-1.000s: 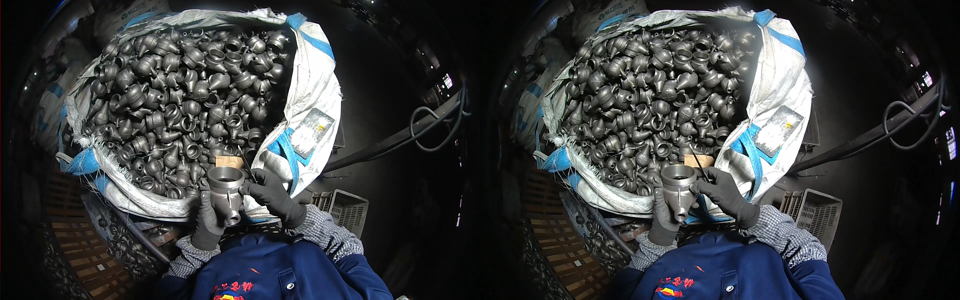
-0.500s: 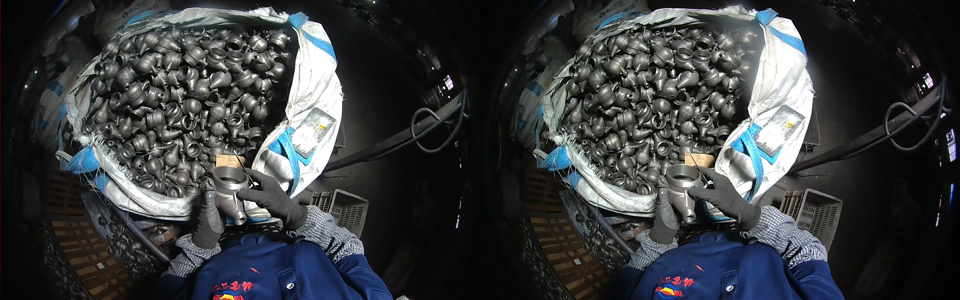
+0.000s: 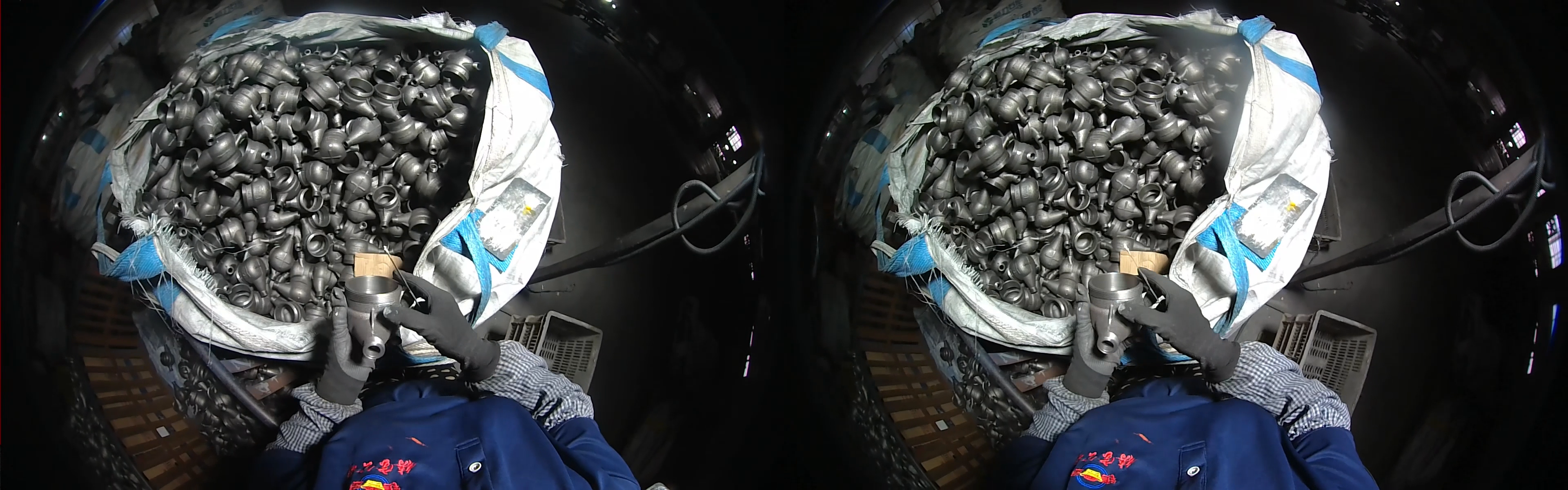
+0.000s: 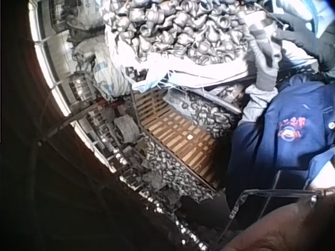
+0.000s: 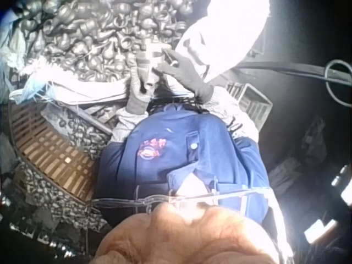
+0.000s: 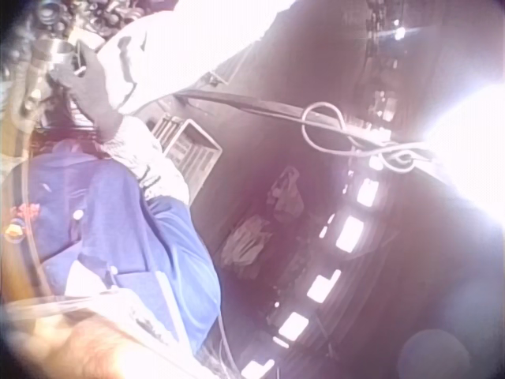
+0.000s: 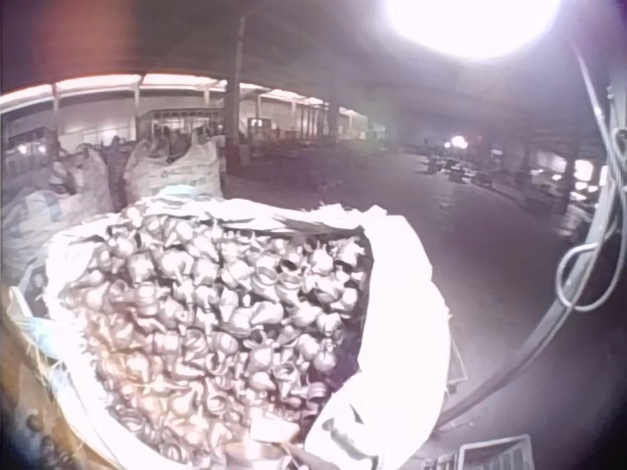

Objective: The person picks up metal castings from a large bulk bag, uses a handheld deburring tool to scrape along the edges and seams of each piece, and places the finished castings into a plastic crate.

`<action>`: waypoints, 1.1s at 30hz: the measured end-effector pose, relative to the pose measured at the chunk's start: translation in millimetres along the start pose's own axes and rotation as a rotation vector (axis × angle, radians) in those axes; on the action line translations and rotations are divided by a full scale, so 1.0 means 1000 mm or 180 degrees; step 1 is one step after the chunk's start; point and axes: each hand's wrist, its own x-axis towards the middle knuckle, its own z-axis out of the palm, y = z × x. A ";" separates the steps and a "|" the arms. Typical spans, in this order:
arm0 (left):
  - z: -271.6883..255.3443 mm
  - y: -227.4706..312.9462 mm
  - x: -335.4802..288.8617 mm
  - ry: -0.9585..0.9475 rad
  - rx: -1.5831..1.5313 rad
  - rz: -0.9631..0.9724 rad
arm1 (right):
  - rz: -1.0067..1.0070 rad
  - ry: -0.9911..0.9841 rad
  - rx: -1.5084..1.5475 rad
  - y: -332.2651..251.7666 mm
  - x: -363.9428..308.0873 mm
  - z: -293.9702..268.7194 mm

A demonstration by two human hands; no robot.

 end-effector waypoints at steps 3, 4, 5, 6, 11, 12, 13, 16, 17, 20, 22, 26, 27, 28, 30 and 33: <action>-0.008 -0.004 0.001 -0.0024 0.1457 0.0491 | -0.0442 0.0343 -0.0798 0.004 0.003 0.008; -0.007 -0.007 0.000 0.0363 0.1988 0.0639 | -0.0413 0.0331 -0.0747 0.004 0.004 0.006; -0.028 -0.007 -0.003 0.0464 0.2122 0.0563 | -0.0396 0.0292 -0.0684 0.001 0.005 0.005; -0.034 -0.007 -0.004 0.0428 0.1956 0.0484 | -0.0382 0.0239 -0.0628 0.000 0.006 0.005; -0.030 -0.006 0.005 -0.0333 -0.0071 -0.0026 | -0.0101 0.0039 -0.0186 -0.002 0.009 0.003; -0.026 -0.005 0.007 -0.0507 -0.0536 -0.0128 | -0.0067 -0.0017 -0.0045 -0.006 0.009 0.002; -0.021 -0.005 0.009 -0.0681 -0.1001 -0.0229 | -0.0031 -0.0072 0.0097 -0.008 0.009 0.002; -0.013 -0.007 0.015 -0.0523 -0.1439 -0.0454 | 0.0049 -0.0066 0.0403 -0.002 0.010 0.000; -0.016 -0.007 0.016 -0.0620 -0.1521 -0.0524 | 0.0104 -0.0055 0.0475 -0.003 0.010 0.000; -0.019 -0.004 0.019 -0.0713 -0.1688 -0.0744 | 0.0277 0.0130 0.0789 0.006 0.006 -0.003; -0.030 0.000 0.018 -0.0681 -0.1590 -0.0802 | 0.0356 0.0229 0.0875 0.005 0.003 -0.006; -0.021 0.006 0.015 -0.0411 -0.1252 -0.0346 | 0.0178 0.0295 0.0769 -0.002 -0.004 -0.002; -0.018 0.007 0.014 -0.0229 -0.1288 -0.0292 | 0.0321 0.0187 0.0644 -0.009 -0.007 -0.001; -0.016 0.009 0.014 -0.0046 -0.1323 -0.0235 | 0.0464 0.0077 0.0518 -0.017 -0.012 -0.002; -0.011 0.013 0.016 -0.0226 -0.1362 -0.0263 | 0.0301 0.0005 0.0407 -0.019 -0.015 0.003; -0.005 0.003 0.004 0.0978 0.0225 0.0527 | -0.0094 -0.0125 0.0298 -0.015 -0.022 0.013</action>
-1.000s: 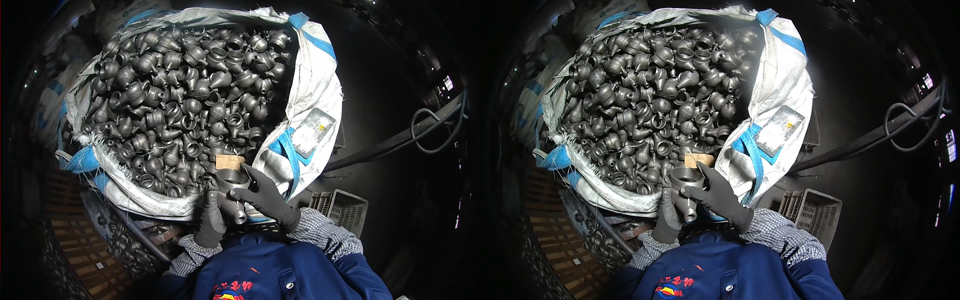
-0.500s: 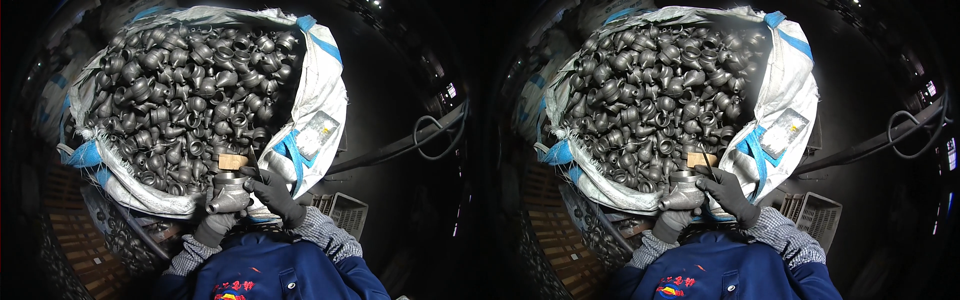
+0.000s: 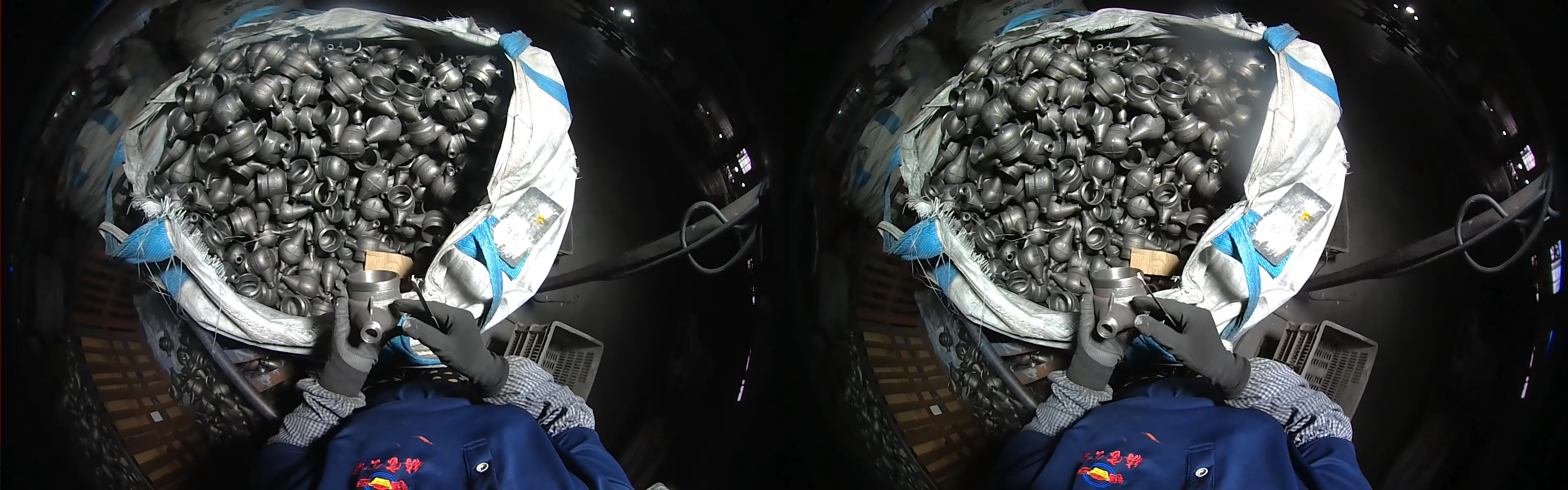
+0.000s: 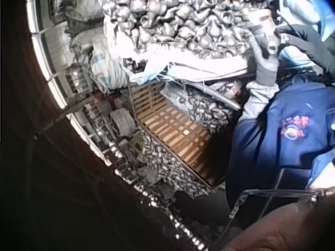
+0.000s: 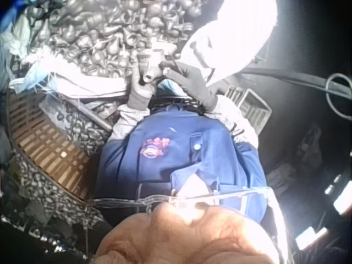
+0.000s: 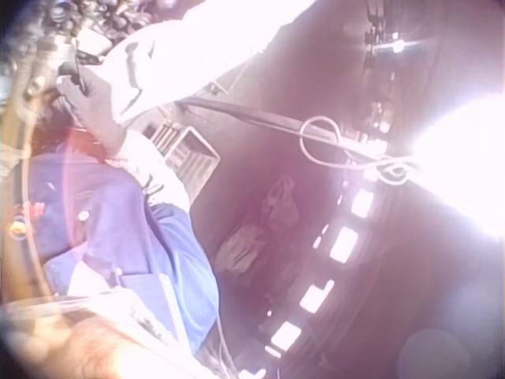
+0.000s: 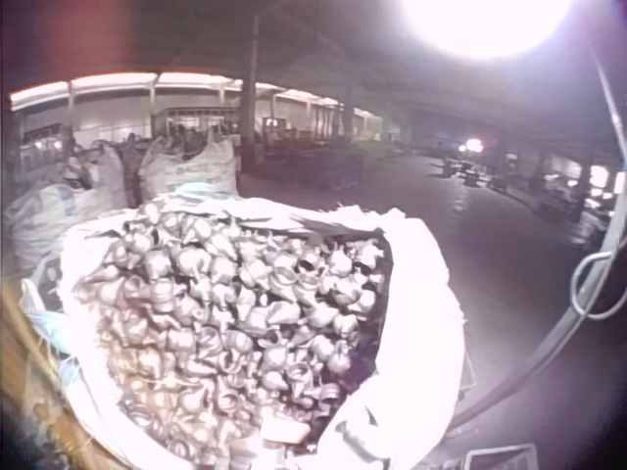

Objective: The person picks up metal castings from a large bulk bag, uses a handheld deburring tool to scrape along the edges and seams of each piece, and places the finished castings into a plastic crate.

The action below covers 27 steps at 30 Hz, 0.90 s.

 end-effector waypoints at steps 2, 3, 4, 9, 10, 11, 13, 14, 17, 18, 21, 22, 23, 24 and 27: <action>-0.013 -0.001 0.001 -0.0109 -0.0690 -0.0511 | -0.0209 -0.0140 -0.0406 -0.002 -0.003 0.005; -0.020 -0.004 0.004 -0.0482 -0.0615 -0.0616 | -0.0309 -0.0143 -0.0572 -0.002 -0.004 0.008; -0.026 0.001 0.006 -0.1134 -0.1469 -0.1294 | -0.0408 -0.0144 -0.0738 -0.002 -0.005 0.010; -0.006 0.002 0.009 0.0032 -0.0147 -0.0089 | -0.0599 0.0189 -0.1166 0.013 -0.003 0.006; -0.018 0.001 0.018 0.0061 -0.0046 0.0242 | -0.0593 0.0226 -0.1147 0.016 -0.003 0.004; -0.022 0.002 0.024 0.0095 0.0057 0.0577 | -0.0455 0.0222 -0.1111 0.016 -0.002 0.001; -0.028 0.006 0.026 0.0115 0.0375 0.1075 | -0.0314 0.0241 -0.0459 0.024 0.000 -0.005; -0.020 0.012 0.025 0.0086 0.0355 0.0923 | -0.0239 0.0265 -0.0131 0.028 0.001 -0.009; -0.014 0.025 0.025 0.0174 0.0810 0.1003 | 0.0123 0.0188 -0.0007 0.021 0.003 -0.017; -0.018 0.027 0.023 0.0197 0.0933 0.1008 | 0.0291 0.0165 0.0061 0.020 0.002 -0.019; -0.008 0.036 0.013 0.0100 0.1247 0.1116 | 0.0714 0.0170 0.0652 0.021 0.003 -0.027; -0.002 0.038 0.011 -0.0041 0.1313 0.1221 | 0.0855 0.0173 0.0849 0.023 0.003 -0.028; 0.001 0.039 0.008 -0.0176 0.1380 0.1331 | 0.0746 0.0337 0.1013 0.025 0.005 -0.024; 0.002 0.039 0.007 -0.0221 0.1523 0.1479 | 0.0762 0.0322 0.1081 0.027 0.006 -0.025; 0.005 0.040 0.003 -0.0199 0.1758 0.1669 | 0.0839 0.0281 0.1212 0.033 0.008 -0.027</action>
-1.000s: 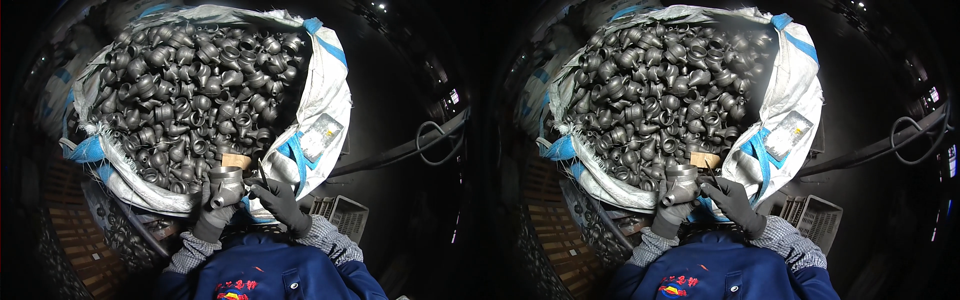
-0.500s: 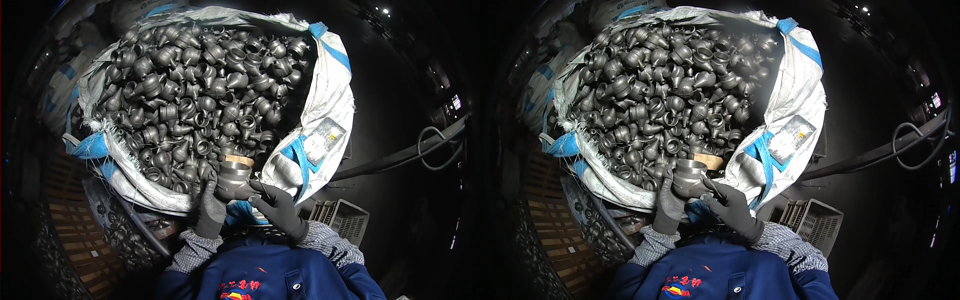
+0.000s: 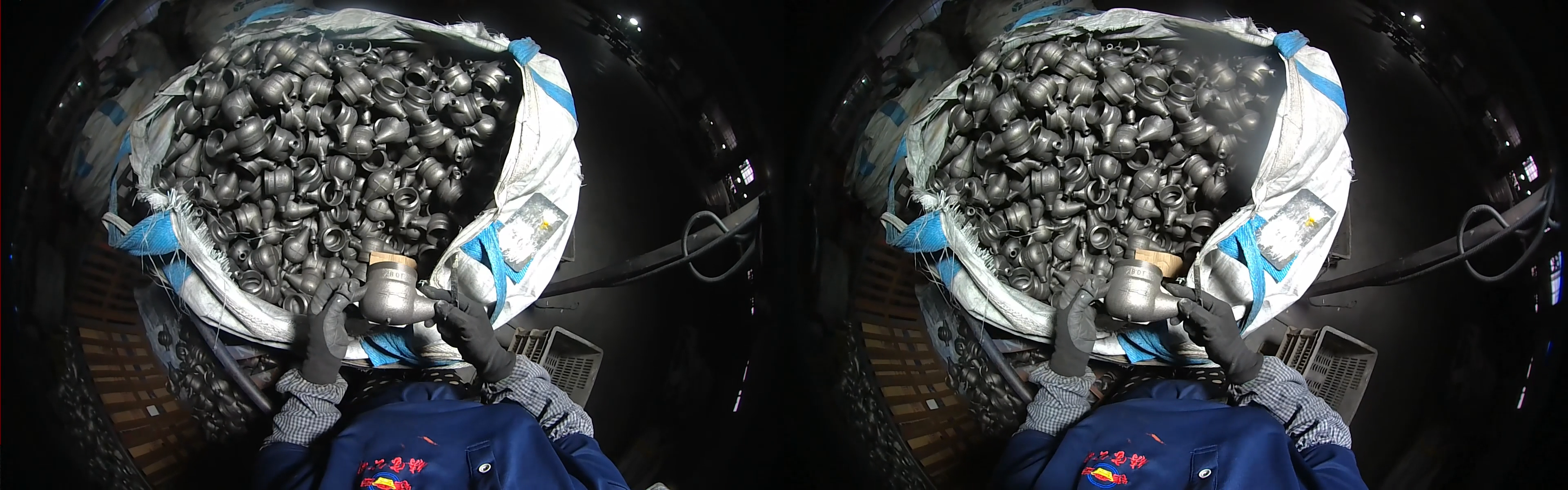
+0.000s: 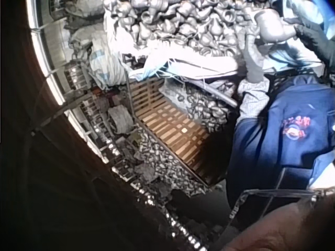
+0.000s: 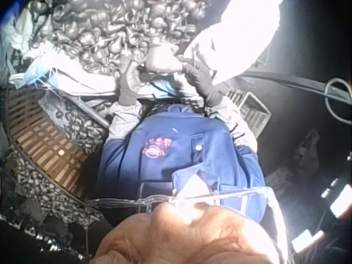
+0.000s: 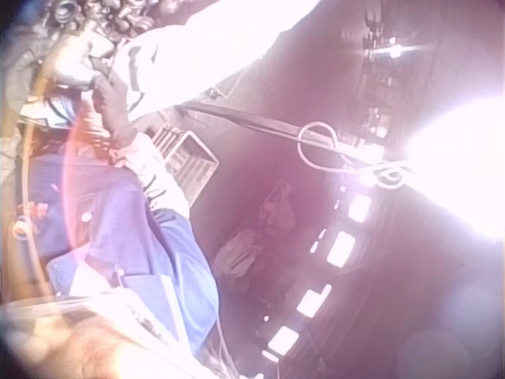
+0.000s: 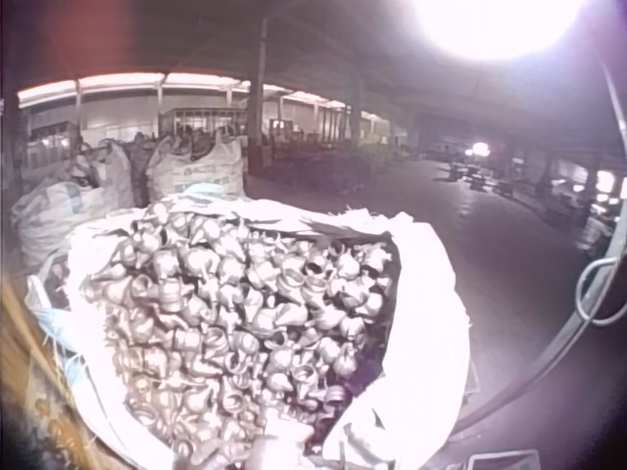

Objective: The person picks up metal castings from a large bulk bag, uses a handheld deburring tool to scrape along the edges and seams of each piece, and places the finished castings into a plastic crate.

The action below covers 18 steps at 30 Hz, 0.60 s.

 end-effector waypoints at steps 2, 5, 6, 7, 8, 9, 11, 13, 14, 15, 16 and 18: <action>0.001 0.005 0.001 0.0172 -0.0045 -0.0260 | 0.0133 0.0014 0.0072 -0.004 -0.002 0.004; -0.008 0.003 0.003 0.0124 0.0050 -0.0344 | 0.0209 -0.0006 0.0233 0.001 0.001 0.001; -0.008 0.006 0.003 0.0064 0.0075 -0.0352 | 0.0211 -0.0018 0.0296 0.004 0.003 0.000; -0.007 0.011 0.002 0.0003 0.0099 -0.0359 | 0.0181 -0.0119 0.0361 0.003 0.002 0.000; -0.007 0.014 0.002 -0.0051 0.0127 -0.0365 | 0.0156 -0.0225 0.0426 0.002 0.001 0.000; -0.008 0.015 0.003 -0.0149 0.0077 -0.0406 | 0.0130 -0.0331 0.0492 0.000 0.000 0.000; -0.013 0.018 0.005 -0.0350 -0.0025 -0.0485 | 0.0103 -0.0316 0.0388 -0.002 0.000 0.004; -0.020 0.018 0.005 -0.0397 -0.0043 -0.0535 | 0.0162 -0.0442 0.0307 -0.002 0.001 0.001; -0.026 0.016 0.006 -0.0420 -0.0052 -0.0565 | 0.0206 -0.0362 0.0190 -0.001 0.002 0.002; -0.033 0.012 0.006 -0.0407 0.0006 -0.0552 | 0.0250 -0.0282 0.0072 0.000 0.002 0.004; -0.041 0.006 0.007 -0.0395 0.0064 -0.0538 | 0.0293 -0.0201 -0.0045 0.001 0.003 0.006; -0.043 0.009 0.007 -0.0130 0.0196 -0.0734 | 0.0426 -0.0164 -0.0179 0.006 0.003 0.006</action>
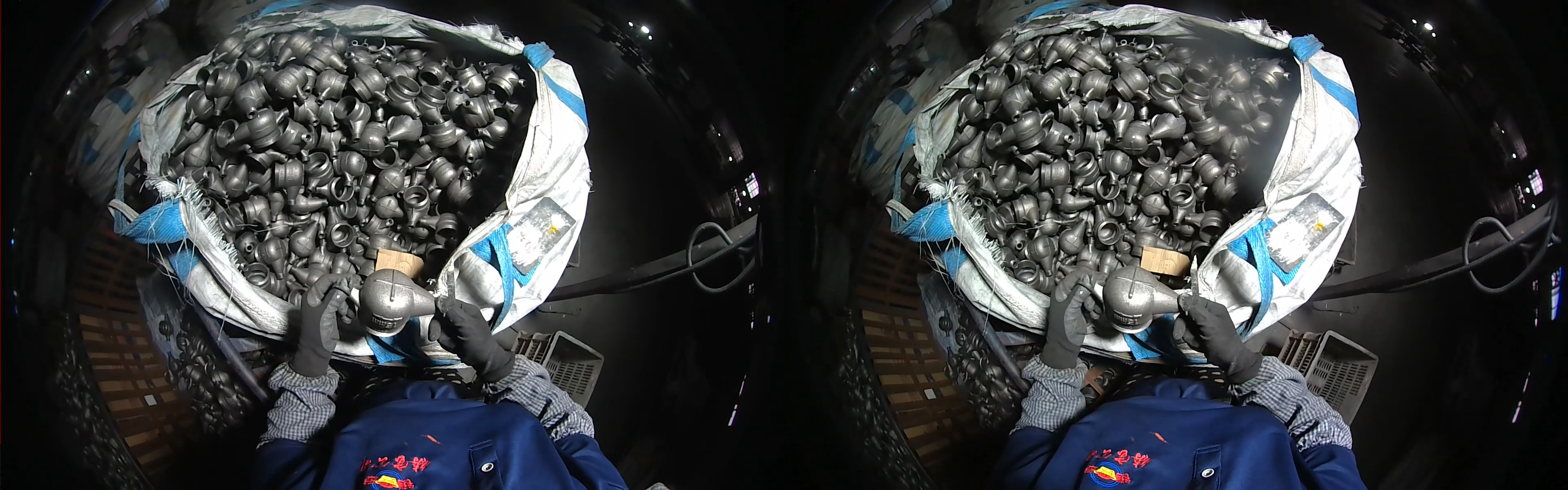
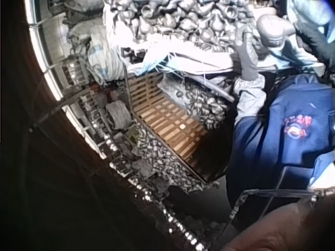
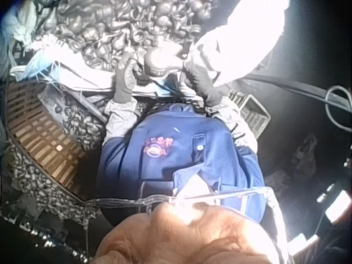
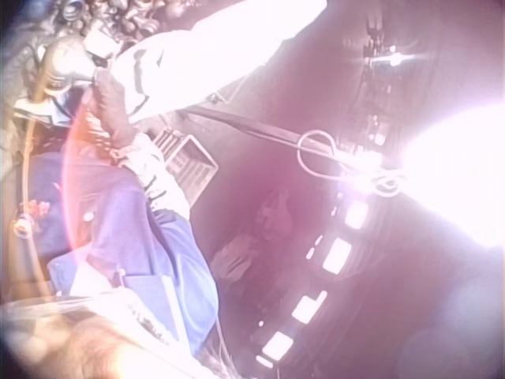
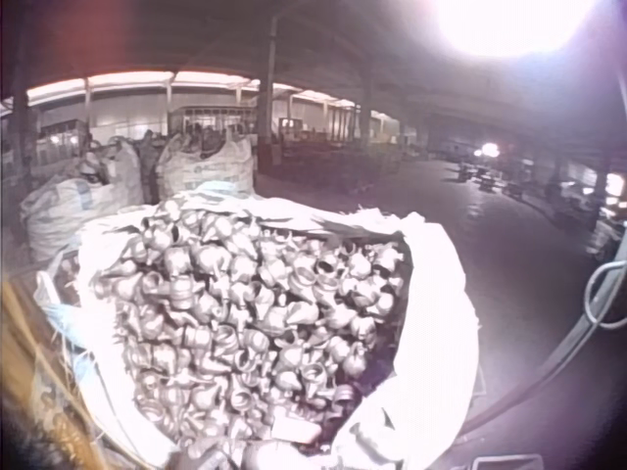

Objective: The person picks up metal castings from a large bulk bag, uses a handheld deburring tool to scrape along the edges and seams of each piece, and places the finished castings into a plastic crate.

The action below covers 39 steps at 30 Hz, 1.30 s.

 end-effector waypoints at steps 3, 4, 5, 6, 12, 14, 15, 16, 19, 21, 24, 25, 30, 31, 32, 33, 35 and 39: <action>0.000 -0.007 0.003 0.0463 0.0302 0.0546 | -0.0654 -0.0019 -0.0955 0.014 0.008 0.003; -0.001 -0.012 0.003 0.0452 0.0255 0.0752 | -0.0526 -0.0213 -0.0866 0.013 0.008 0.002; 0.000 -0.013 0.001 0.0364 -0.0060 0.0775 | -0.0391 -0.0424 -0.0781 0.010 0.009 0.004; 0.002 -0.015 -0.001 0.0278 -0.0374 0.0801 | 0.0248 -0.0611 -0.0208 0.005 0.008 0.011; 0.012 -0.001 -0.005 -0.0340 -0.2140 -0.0014 | 0.0754 -0.0853 0.0388 0.021 0.018 0.020; -0.020 -0.026 -0.007 -0.0429 -0.3064 -0.0433 | 0.0777 -0.0883 0.0111 0.025 0.023 0.024; -0.039 -0.035 -0.010 -0.0594 -0.3449 -0.0414 | 0.0721 -0.0974 -0.0153 0.011 0.014 0.039; -0.039 -0.019 -0.019 -0.0251 -0.3189 -0.0038 | 0.0640 -0.1037 -0.0380 -0.002 0.006 0.050; -0.086 0.015 -0.044 0.0523 -0.2589 0.0739 | 0.0288 -0.1031 -0.0259 -0.009 0.004 0.048; -0.136 0.038 -0.070 0.0972 -0.2614 0.1233 | 0.0276 -0.0928 -0.0121 -0.006 0.004 0.035; -0.200 0.076 -0.115 0.1826 -0.3277 0.1159 | 0.0325 -0.0854 -0.0178 0.004 0.000 0.020; -0.228 0.081 -0.134 0.2057 -0.3182 0.1277 | 0.0380 -0.0790 -0.0210 0.005 -0.003 0.020; -0.335 0.072 -0.192 0.3219 -0.2439 0.1317 | 0.0682 -0.0761 -0.0249 0.017 -0.003 0.018; -0.351 0.067 -0.201 0.3503 -0.2233 0.1266 | 0.0705 -0.0807 -0.0188 0.022 0.000 0.015; -0.361 0.061 -0.205 0.3697 -0.2058 0.1211 | 0.0738 -0.0758 -0.0291 0.020 0.000 0.016; -0.365 0.058 -0.206 0.3885 -0.1857 0.1190 | 0.0776 -0.0727 -0.0392 0.017 0.002 0.017; -0.364 0.053 -0.196 0.4177 -0.1479 0.1106 | 0.0807 -0.0713 -0.0209 0.023 0.005 0.011; -0.318 0.062 -0.155 0.4333 -0.0535 0.1417 | 0.0745 -0.0724 -0.0268 0.022 0.008 0.008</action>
